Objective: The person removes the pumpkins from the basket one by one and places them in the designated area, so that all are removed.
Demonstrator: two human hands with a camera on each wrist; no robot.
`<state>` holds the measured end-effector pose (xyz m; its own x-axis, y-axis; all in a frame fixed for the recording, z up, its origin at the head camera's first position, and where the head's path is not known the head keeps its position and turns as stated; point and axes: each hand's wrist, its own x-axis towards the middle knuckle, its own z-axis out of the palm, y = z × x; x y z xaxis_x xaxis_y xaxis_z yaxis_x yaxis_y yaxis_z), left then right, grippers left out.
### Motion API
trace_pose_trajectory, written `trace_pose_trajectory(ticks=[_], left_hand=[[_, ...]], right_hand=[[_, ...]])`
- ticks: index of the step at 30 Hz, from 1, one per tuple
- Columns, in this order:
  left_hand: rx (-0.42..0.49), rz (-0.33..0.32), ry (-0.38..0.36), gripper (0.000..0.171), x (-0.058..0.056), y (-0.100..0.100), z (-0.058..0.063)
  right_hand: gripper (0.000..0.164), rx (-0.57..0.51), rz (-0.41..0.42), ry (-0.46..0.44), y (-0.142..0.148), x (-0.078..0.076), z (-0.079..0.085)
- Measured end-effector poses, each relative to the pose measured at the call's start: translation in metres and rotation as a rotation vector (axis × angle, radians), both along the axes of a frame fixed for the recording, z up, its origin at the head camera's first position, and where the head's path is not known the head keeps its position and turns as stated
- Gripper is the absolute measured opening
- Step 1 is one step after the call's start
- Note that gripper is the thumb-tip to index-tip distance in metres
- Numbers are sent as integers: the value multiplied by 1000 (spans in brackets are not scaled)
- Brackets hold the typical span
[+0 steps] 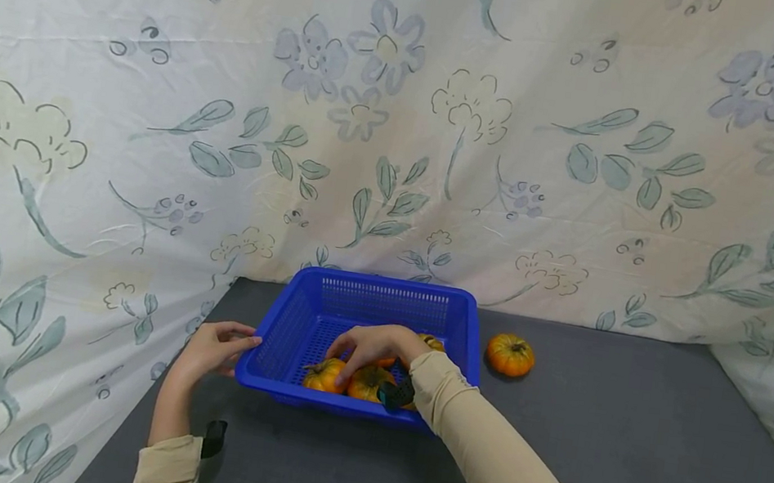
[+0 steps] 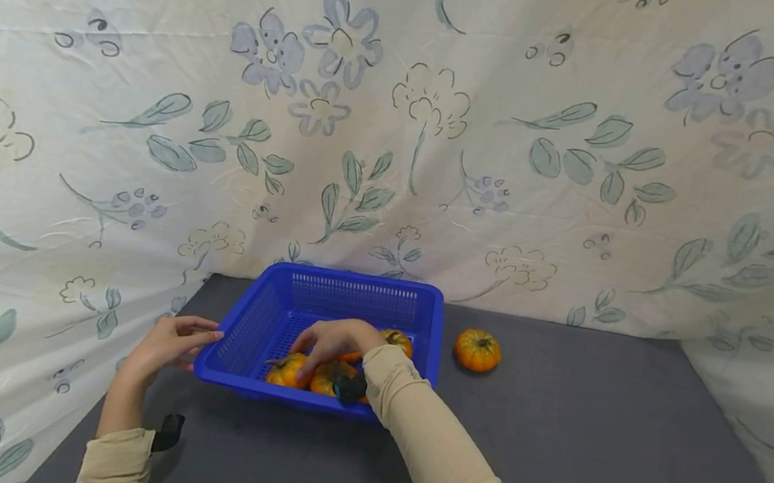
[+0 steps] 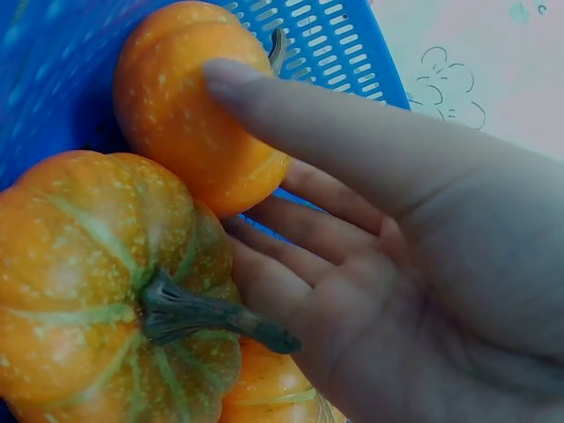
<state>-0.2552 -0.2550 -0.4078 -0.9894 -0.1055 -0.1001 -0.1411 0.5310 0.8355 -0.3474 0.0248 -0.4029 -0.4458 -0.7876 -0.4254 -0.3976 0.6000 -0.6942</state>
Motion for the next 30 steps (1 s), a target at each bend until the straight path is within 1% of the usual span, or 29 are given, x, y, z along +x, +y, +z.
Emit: trace_pose_trajectory(ticks=[3, 11, 15, 22, 26, 30], left_hand=[[2, 1, 0, 47, 0, 0, 0], [14, -1, 0, 48, -1, 0, 1], [10, -2, 5, 47, -1, 1, 0], [9, -2, 10, 45, -1, 1, 0], [10, -1, 15, 45, 0, 0, 0], [10, 0, 12, 45, 0, 0, -1]], right_hand=[[50, -11, -26, -23, 0, -1, -3], [56, -61, -29, -35, 2, 0, -1], [58, -102, -54, -14, 3, 0, 1], [59, -197, -125, -1, 6, 0, 9], [59, -224, -149, 33, 8, -1, 12], [58, -242, -174, 48, 13, -2, 13]])
